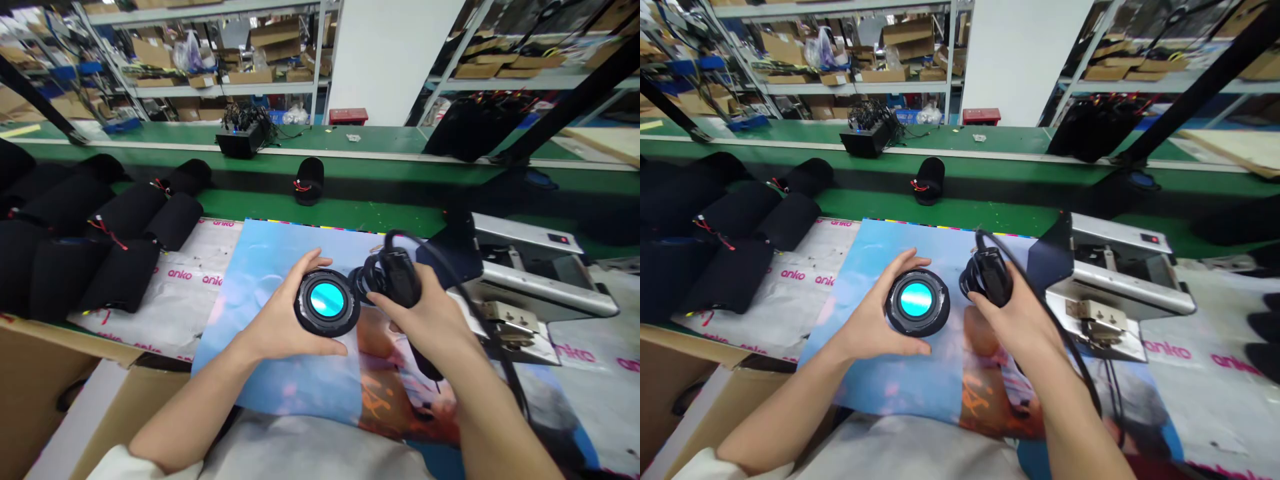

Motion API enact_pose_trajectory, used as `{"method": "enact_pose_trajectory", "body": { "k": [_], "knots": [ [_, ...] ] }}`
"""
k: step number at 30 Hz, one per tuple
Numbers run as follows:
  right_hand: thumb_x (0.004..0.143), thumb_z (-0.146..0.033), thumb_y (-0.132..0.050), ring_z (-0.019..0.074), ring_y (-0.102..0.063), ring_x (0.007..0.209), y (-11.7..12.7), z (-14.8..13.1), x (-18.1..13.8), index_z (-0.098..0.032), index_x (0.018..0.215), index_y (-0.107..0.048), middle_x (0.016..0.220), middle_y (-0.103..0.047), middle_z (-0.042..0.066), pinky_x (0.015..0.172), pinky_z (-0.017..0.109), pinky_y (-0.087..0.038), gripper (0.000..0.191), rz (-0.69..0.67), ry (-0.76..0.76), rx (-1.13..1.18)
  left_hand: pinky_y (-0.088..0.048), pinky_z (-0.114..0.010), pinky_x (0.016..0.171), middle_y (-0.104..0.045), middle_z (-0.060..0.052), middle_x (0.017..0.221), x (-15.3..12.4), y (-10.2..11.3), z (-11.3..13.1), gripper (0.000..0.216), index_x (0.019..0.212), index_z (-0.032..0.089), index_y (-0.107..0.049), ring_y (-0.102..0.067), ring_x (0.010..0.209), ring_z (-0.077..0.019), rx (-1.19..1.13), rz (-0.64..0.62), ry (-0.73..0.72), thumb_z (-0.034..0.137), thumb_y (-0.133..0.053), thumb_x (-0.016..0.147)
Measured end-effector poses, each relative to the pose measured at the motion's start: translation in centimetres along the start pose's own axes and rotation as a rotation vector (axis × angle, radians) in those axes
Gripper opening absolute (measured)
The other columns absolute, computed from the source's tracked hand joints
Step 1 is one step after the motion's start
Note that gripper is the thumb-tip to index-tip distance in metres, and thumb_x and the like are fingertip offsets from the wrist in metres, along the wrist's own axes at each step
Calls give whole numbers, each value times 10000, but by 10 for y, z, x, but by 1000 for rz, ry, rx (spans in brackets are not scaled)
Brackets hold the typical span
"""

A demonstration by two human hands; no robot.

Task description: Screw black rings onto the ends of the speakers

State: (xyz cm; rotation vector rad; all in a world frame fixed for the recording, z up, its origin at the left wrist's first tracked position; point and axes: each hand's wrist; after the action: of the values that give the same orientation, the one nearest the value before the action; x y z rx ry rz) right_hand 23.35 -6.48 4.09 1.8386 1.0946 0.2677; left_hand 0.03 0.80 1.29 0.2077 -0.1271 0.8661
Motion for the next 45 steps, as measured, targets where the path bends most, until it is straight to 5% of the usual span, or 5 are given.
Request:
{"method": "enact_pose_trajectory", "body": {
  "k": [11, 18, 27, 32, 45],
  "knots": [
    [544, -748, -856, 223, -611, 492, 48, -5, -47, -263, 1198, -698, 643, -679, 14, 465, 304, -502, 829, 149, 202, 259, -520, -528, 1175, -601, -142, 1452, -4, -43, -10, 948, 1442, 230, -480, -630, 1367, -344, 188, 205, -218, 433, -997, 675],
    [565, -747, -903, 287, -734, 840, 12, 14, -44, -231, 1320, -652, 974, -761, 85, 683, 381, -622, 949, 126, 61, 621, -230, -605, 1384, -46, -136, 1835, -21, -44, 1, 1139, 1740, 329, -80, -83, 1707, -372, 113, -100, -72, 430, -842, 899],
    [734, -635, -864, 288, -712, 1007, 11, 21, -41, -213, 1365, -622, 1211, -723, 104, 887, 449, -608, 797, 178, 179, 645, -334, -631, 1327, -401, -162, 1706, 12, -22, 3, 1207, 1604, 297, -475, -342, 1616, -445, 97, -303, -139, 470, -1063, 565],
    [673, -591, -891, 276, -709, 1029, 33, 11, -54, -254, 1307, -652, 1129, -731, 52, 934, 431, -601, 757, 221, 236, 520, -523, -570, 1146, -611, -173, 1451, 10, -53, -2, 1037, 1449, 245, -455, -642, 1340, -383, -26, -97, -18, 472, -1029, 617],
    [534, -469, -944, 317, -716, 1052, 54, 5, -57, -316, 1255, -719, 1063, -716, 31, 843, 411, -640, 770, 27, 313, 254, -429, -571, 1251, -571, -152, 1525, 15, -63, 2, 1013, 1462, 231, -516, -563, 1432, -386, -143, -64, -38, 462, -1028, 618]
  ]
}}
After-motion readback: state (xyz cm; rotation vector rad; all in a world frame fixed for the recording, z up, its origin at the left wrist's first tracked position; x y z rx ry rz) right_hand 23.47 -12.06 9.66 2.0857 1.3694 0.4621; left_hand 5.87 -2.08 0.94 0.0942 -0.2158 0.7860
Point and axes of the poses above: each hand's wrist, its own x-axis towards the middle knuckle, its own y-axis out of the back of the hand, z = x × y
